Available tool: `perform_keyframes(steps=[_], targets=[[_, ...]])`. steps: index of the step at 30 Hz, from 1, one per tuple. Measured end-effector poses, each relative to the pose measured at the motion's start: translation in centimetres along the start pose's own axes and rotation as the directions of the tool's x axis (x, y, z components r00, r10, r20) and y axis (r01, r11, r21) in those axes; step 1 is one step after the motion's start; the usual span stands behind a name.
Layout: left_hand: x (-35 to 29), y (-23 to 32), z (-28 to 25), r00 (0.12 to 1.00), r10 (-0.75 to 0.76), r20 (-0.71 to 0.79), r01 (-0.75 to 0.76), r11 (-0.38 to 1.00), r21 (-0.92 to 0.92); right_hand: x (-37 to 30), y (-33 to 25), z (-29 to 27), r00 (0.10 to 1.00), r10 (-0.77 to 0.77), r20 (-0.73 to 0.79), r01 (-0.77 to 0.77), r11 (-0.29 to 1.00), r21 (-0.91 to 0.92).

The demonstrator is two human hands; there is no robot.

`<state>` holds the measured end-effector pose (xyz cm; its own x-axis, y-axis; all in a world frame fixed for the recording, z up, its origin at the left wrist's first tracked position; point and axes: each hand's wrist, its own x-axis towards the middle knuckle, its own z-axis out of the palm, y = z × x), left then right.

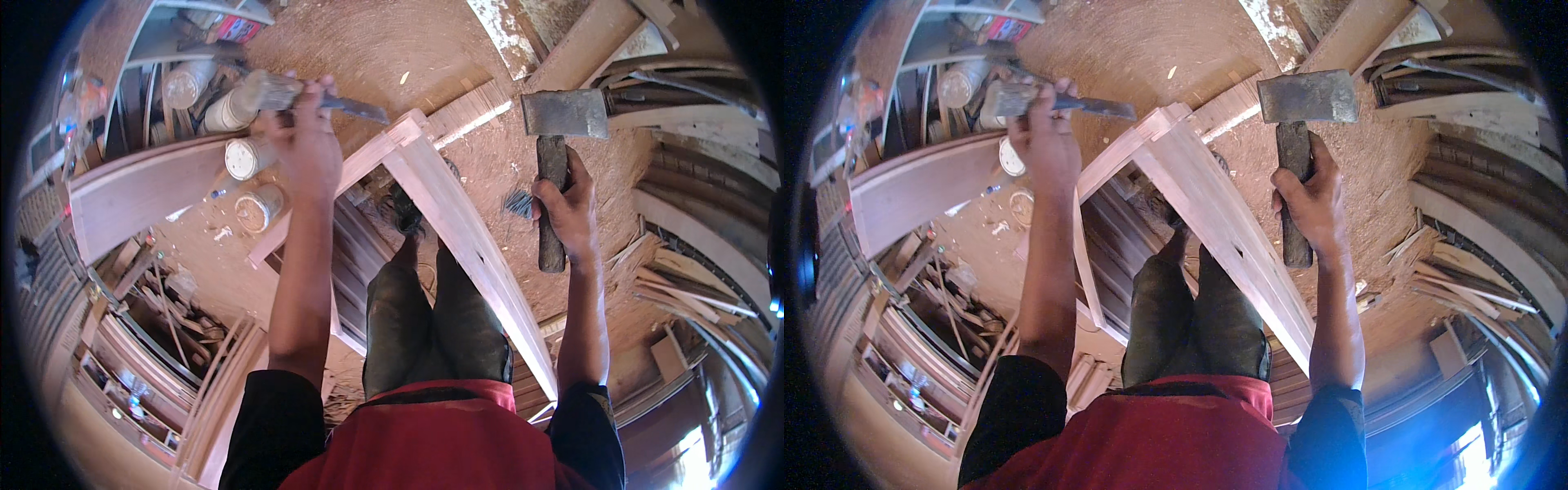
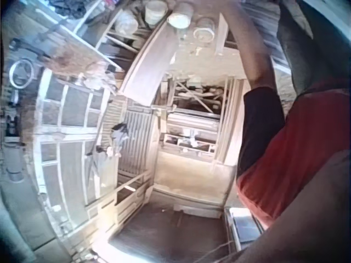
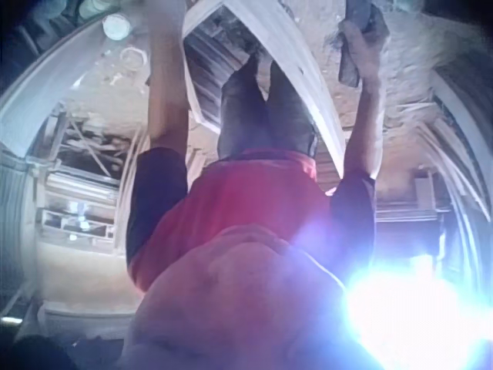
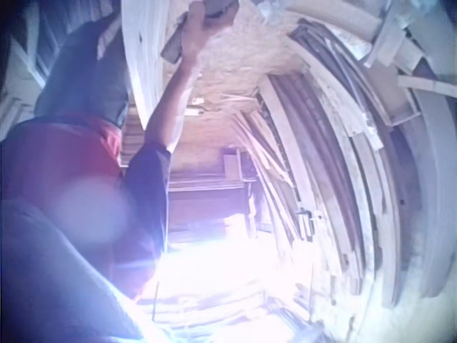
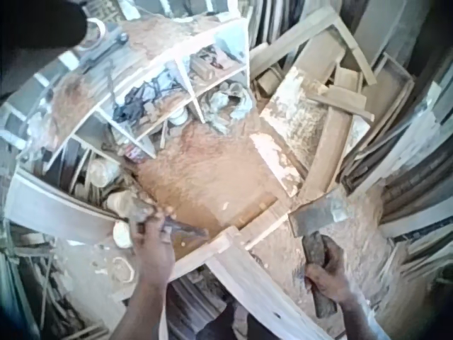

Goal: The person assembles a wooden structure, hammering components together, trimming excess material with a circular saw, and refining the joints using a chisel and mallet.

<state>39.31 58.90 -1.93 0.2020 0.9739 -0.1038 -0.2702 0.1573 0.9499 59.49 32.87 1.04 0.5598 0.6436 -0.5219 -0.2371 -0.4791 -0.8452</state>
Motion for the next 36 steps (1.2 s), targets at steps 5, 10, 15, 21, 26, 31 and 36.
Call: perform_keyframes(steps=[5, 10, 15, 21, 26, 31, 36], targets=[[-4.6, 0.4, -1.8, 1.000, 0.006, 0.025, -0.010, 0.988, 0.152, -1.1, -2.4, 3.3, 0.999, -0.046, 0.023, 0.048, 0.996, -0.081], [-6.4, 0.1, -4.1, 0.987, 0.076, 0.143, -0.108, 0.966, 0.233, -2.1, -5.4, 6.5, 0.986, -0.142, 0.091, 0.151, 0.984, -0.092], [-7.0, -0.4, -4.5, 0.978, 0.101, 0.183, -0.135, 0.973, 0.185, -4.0, -7.6, 8.7, 0.978, -0.179, 0.108, 0.195, 0.966, -0.167], [-6.5, 0.2, -4.4, 0.960, 0.131, 0.249, -0.207, 0.928, 0.310, -6.3, -8.3, 9.8, 0.950, -0.283, 0.130, 0.304, 0.935, -0.181], [-6.2, -0.6, -4.4, 0.971, 0.099, 0.217, -0.162, 0.942, 0.295, -7.3, -9.0, 9.8, 0.892, -0.407, 0.197, 0.452, 0.810, -0.373], [-5.8, -0.5, -4.5, 0.931, 0.132, 0.340, -0.289, 0.837, 0.464, -8.4, -15.0, 11.1, 0.705, -0.576, 0.413, 0.695, 0.446, -0.564], [-5.1, -2.8, -5.5, 0.910, 0.256, 0.326, -0.400, 0.746, 0.533, -9.1, -19.7, 15.6, 0.419, -0.716, 0.558, 0.882, 0.175, -0.438]])
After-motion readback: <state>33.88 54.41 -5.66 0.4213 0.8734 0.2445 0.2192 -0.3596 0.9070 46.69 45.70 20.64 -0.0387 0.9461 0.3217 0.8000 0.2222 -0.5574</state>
